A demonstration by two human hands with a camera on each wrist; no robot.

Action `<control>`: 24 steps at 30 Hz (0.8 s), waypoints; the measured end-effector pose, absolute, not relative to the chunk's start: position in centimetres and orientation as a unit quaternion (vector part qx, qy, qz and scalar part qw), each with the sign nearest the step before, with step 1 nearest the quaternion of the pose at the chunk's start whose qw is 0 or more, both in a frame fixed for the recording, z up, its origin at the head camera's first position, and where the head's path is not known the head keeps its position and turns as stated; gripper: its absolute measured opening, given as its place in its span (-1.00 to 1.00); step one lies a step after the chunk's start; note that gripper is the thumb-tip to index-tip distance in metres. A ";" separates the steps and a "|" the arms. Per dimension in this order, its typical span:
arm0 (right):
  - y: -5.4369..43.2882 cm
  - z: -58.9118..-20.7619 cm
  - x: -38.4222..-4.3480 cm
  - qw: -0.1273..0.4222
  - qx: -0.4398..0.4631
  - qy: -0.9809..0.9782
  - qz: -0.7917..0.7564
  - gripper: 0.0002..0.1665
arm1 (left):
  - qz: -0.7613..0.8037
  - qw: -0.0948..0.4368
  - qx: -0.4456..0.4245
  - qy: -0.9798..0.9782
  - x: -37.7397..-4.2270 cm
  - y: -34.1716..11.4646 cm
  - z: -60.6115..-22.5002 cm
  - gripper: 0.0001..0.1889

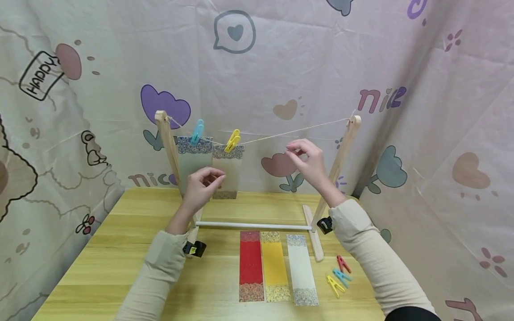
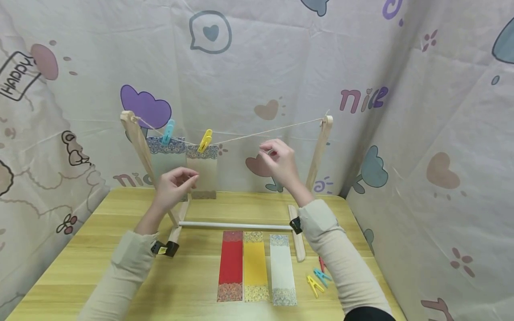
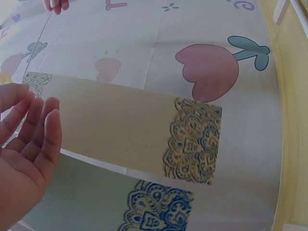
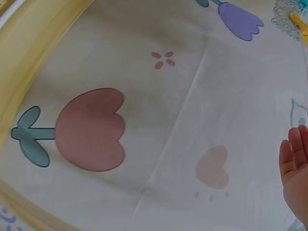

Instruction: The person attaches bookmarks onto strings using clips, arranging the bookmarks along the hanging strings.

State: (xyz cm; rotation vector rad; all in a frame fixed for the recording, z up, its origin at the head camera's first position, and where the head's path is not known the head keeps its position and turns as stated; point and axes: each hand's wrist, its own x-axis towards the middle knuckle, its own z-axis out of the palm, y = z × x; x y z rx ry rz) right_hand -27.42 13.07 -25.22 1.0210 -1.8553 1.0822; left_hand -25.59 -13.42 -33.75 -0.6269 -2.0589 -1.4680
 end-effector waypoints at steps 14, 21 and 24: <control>15.4 -28.4 -27.2 0.344 0.368 -0.753 0.424 -0.86 | -0.548 0.240 -0.206 -0.774 -23.0 -12.0 -32.5 -0.93; 16.5 -30.2 -27.0 0.332 0.343 -0.767 0.428 -0.85 | -0.550 0.226 -0.208 -0.776 -23.0 -11.5 -33.6 -0.93; 16.8 -30.8 -26.9 0.331 0.335 -0.769 0.432 -0.85 | -0.550 0.216 -0.210 -0.779 -23.1 -11.4 -34.1 -0.92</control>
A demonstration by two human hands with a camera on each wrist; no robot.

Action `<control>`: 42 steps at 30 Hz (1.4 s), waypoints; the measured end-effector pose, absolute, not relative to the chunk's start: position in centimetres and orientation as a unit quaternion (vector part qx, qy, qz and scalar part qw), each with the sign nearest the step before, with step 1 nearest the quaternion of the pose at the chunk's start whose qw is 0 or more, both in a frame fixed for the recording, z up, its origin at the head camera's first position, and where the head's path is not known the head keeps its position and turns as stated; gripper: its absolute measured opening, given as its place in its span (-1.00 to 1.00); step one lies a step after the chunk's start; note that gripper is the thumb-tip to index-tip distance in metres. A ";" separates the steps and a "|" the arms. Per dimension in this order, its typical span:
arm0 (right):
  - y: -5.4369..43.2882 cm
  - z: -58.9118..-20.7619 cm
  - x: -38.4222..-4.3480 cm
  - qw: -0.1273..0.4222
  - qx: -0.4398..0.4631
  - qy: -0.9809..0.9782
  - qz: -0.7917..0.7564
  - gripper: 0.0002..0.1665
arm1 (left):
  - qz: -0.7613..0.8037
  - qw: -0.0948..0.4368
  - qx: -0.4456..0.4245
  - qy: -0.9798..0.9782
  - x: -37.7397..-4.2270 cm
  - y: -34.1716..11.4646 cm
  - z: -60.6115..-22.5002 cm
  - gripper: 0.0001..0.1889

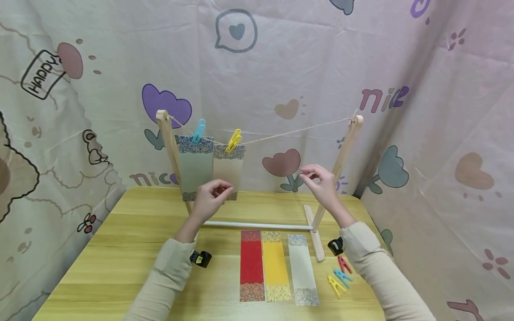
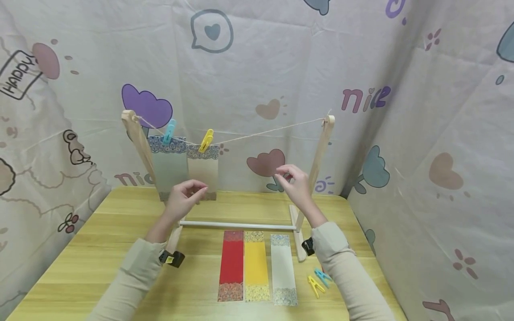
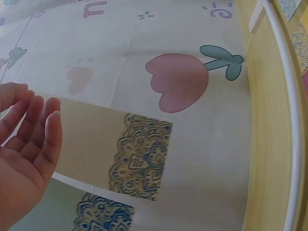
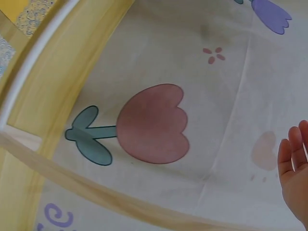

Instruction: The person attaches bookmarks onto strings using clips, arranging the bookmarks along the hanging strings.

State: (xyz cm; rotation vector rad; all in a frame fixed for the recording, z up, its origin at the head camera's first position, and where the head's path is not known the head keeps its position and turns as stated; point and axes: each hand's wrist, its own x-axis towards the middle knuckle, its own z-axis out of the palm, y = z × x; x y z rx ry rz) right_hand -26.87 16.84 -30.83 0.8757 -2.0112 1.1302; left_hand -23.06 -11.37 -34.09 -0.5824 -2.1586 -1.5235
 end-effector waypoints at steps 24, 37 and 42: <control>19.5 -37.0 -25.5 0.270 0.285 -0.799 0.455 -0.81 | -0.528 0.182 -0.157 -0.814 -25.5 -11.3 -41.2 -0.89; 20.9 -40.3 -24.0 0.240 0.247 -0.821 0.456 -0.81 | -0.530 0.169 -0.152 -0.817 -24.9 -10.8 -43.1 -0.93; 21.6 -41.6 -23.7 0.242 0.243 -0.822 0.454 -0.80 | -0.529 0.166 -0.146 -0.819 -25.2 -10.5 -44.3 -0.94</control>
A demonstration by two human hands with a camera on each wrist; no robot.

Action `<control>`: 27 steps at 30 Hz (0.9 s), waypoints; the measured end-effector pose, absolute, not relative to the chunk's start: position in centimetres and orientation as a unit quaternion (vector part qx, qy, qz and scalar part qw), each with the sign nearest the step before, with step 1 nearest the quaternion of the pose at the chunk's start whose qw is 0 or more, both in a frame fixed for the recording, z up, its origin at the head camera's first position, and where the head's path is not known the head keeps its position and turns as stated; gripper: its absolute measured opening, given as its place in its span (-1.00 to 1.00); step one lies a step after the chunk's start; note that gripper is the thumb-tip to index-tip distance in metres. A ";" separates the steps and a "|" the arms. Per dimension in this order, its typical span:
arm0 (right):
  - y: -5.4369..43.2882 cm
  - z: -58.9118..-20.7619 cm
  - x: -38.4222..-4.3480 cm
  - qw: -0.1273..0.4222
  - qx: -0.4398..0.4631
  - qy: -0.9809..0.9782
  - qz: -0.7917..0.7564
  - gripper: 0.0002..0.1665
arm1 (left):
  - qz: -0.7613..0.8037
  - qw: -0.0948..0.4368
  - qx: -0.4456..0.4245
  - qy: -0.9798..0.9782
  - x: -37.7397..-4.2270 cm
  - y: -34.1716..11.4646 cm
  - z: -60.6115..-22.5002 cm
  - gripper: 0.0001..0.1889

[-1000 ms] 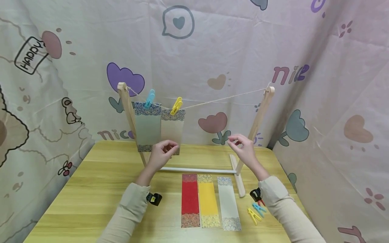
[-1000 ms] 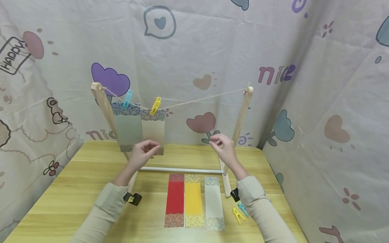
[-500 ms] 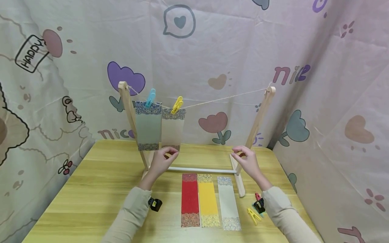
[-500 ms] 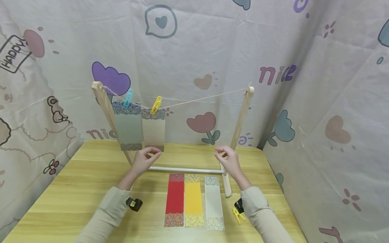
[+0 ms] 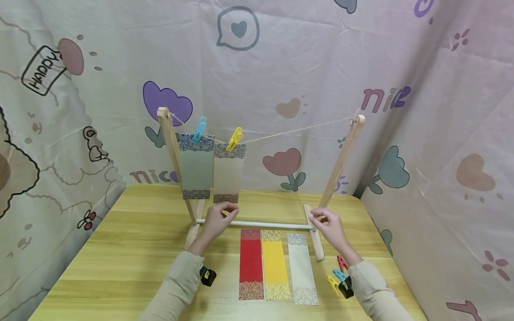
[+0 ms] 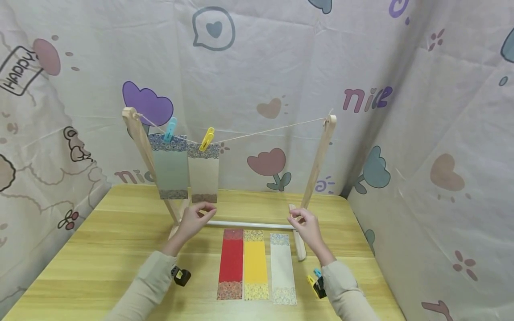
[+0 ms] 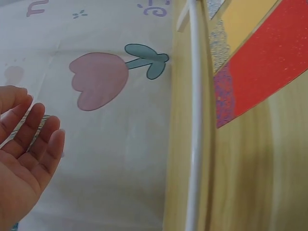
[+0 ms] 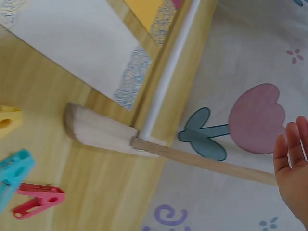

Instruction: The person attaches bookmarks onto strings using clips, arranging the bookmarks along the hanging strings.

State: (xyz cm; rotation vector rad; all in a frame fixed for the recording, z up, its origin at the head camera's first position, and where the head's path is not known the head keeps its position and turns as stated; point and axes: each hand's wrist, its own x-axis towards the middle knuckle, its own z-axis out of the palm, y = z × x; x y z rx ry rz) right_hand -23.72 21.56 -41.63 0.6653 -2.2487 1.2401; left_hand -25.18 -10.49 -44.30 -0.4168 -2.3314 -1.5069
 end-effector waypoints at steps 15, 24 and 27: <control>24.2 -45.8 -22.9 0.224 0.204 -0.835 0.459 -0.81 | -0.530 0.117 -0.112 -0.832 -25.1 -9.9 -46.4 -0.93; 26.8 -49.8 -23.4 0.204 0.178 -0.848 0.456 -0.80 | -0.506 0.108 -0.112 -0.849 -25.1 -9.5 -48.2 -0.89; 27.3 -50.3 -23.1 0.196 0.168 -0.850 0.460 -0.79 | -0.506 0.096 -0.104 -0.851 -25.0 -9.4 -48.5 -0.88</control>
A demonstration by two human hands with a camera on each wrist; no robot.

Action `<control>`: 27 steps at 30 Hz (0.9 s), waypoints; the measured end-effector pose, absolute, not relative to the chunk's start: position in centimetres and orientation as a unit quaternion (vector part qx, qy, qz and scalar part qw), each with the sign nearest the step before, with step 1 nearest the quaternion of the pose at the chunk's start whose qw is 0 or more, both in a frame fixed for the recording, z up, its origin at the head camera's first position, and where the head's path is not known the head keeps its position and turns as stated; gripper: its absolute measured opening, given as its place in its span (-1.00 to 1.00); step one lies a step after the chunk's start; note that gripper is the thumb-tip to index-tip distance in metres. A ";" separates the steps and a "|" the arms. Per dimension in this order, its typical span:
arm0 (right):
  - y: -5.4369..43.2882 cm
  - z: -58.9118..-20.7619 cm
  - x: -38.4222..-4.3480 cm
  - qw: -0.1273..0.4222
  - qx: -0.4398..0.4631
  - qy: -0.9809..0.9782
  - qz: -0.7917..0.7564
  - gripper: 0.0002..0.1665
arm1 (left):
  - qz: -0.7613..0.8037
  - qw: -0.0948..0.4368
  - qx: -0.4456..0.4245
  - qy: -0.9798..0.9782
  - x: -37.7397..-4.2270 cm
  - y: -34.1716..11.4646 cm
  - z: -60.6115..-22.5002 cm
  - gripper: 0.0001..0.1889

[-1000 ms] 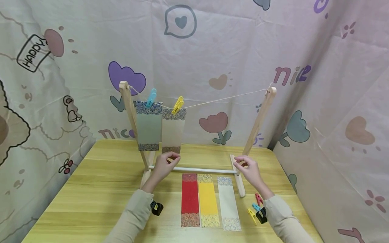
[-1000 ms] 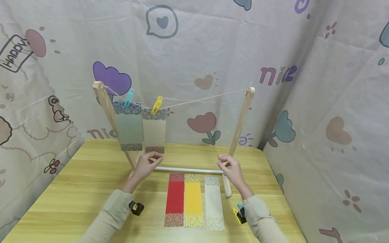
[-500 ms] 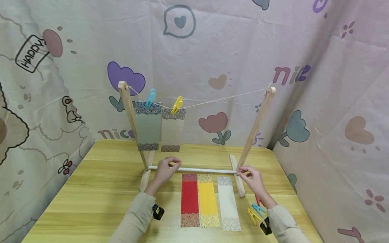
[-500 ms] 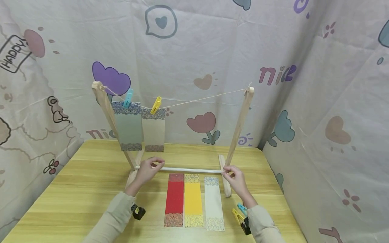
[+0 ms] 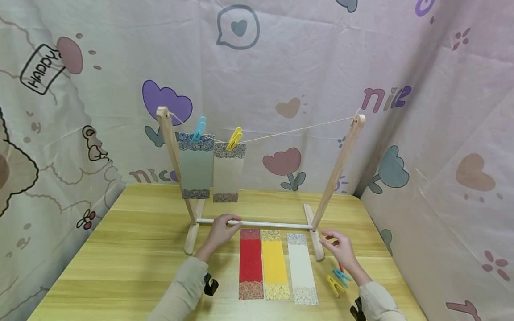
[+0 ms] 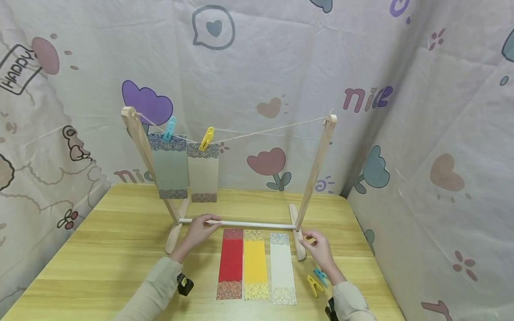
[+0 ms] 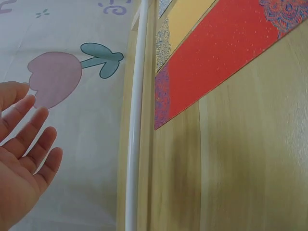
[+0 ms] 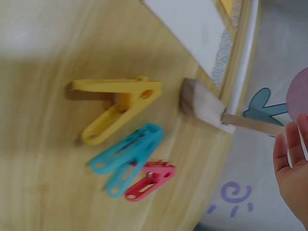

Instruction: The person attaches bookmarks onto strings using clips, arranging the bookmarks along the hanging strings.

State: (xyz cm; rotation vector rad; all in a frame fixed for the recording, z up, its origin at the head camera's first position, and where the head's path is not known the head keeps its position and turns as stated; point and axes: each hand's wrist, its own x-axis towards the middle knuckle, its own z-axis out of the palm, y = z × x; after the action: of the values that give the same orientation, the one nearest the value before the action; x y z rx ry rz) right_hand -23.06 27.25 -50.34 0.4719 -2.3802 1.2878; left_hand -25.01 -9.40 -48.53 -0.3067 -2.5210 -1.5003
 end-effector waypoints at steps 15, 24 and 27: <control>28.0 -51.3 -20.8 0.193 0.149 -0.864 0.440 -0.70 | -0.534 0.059 -0.114 -0.836 -25.1 -9.1 -50.7 -0.77; 30.6 -54.2 -21.1 0.177 0.120 -0.885 0.414 -0.66 | -0.497 0.026 -0.128 -0.858 -25.0 -8.6 -51.7 -0.67; 31.0 -54.4 -20.9 0.172 0.106 -0.887 0.414 -0.66 | -0.462 0.020 -0.144 -0.875 -24.9 -8.6 -52.0 -0.63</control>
State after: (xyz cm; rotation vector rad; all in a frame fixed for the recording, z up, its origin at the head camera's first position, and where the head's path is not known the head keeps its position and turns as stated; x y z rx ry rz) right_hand -20.90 30.98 -54.36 0.3007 -2.5188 1.1757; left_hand -24.94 -8.56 -52.05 -0.4469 -2.7146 -1.4340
